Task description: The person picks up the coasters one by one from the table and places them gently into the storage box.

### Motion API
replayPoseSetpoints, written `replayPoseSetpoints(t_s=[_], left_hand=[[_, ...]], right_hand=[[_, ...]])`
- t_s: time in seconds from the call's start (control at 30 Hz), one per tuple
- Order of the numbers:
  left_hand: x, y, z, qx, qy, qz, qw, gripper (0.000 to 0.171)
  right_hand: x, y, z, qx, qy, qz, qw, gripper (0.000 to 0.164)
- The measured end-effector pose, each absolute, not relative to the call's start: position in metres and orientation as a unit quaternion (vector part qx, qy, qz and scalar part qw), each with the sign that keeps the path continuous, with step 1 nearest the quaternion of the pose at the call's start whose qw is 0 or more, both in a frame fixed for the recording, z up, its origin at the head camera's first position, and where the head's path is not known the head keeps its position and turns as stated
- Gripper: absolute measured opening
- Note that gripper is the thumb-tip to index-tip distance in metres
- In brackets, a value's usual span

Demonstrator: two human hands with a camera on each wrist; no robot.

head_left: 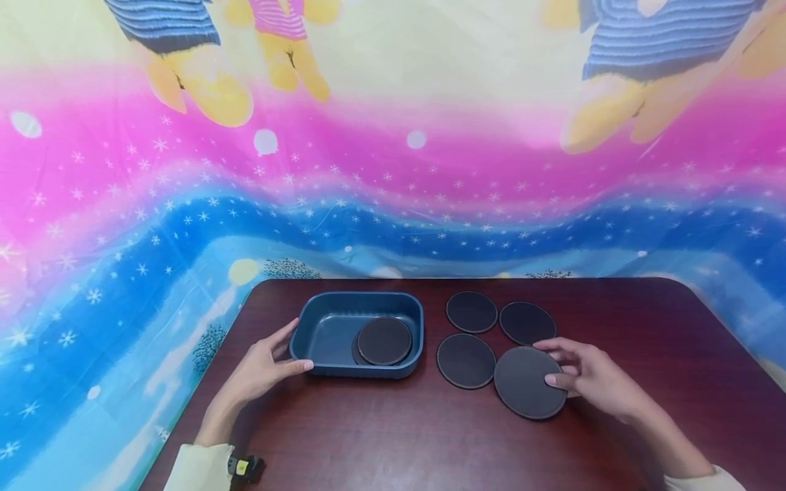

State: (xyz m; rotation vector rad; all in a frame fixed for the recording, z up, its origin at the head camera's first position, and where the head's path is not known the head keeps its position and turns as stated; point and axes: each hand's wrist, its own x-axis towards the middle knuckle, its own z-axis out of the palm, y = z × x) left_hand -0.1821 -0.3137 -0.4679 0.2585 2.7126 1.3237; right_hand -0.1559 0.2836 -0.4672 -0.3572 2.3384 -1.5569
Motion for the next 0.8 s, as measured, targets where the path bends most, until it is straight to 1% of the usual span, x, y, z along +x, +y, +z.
replayPoseSetpoints(t_s=[0.17, 0.57, 0.7, 0.8], left_hand=[[-0.182, -0.314, -0.468, 0.085, 0.896, 0.432, 0.056, 0.101], [-0.182, -0.311, -0.467, 0.091, 0.898, 0.426, 0.057, 0.101], [-0.182, -0.311, -0.466, 0.089, 0.900, 0.424, 0.058, 0.101], [-0.183, -0.312, -0.465, 0.085, 0.901, 0.421, 0.057, 0.101]], right_hand=[[-0.159, 0.287, -0.466, -0.118, 0.802, -0.564, 0.156, 0.063], [-0.159, 0.293, -0.467, -0.056, 0.776, -0.606, 0.166, 0.072], [-0.161, 0.295, -0.462, -0.040, 0.756, -0.634, 0.161, 0.071], [-0.163, 0.298, -0.459, -0.045, 0.749, -0.644, 0.152, 0.068]])
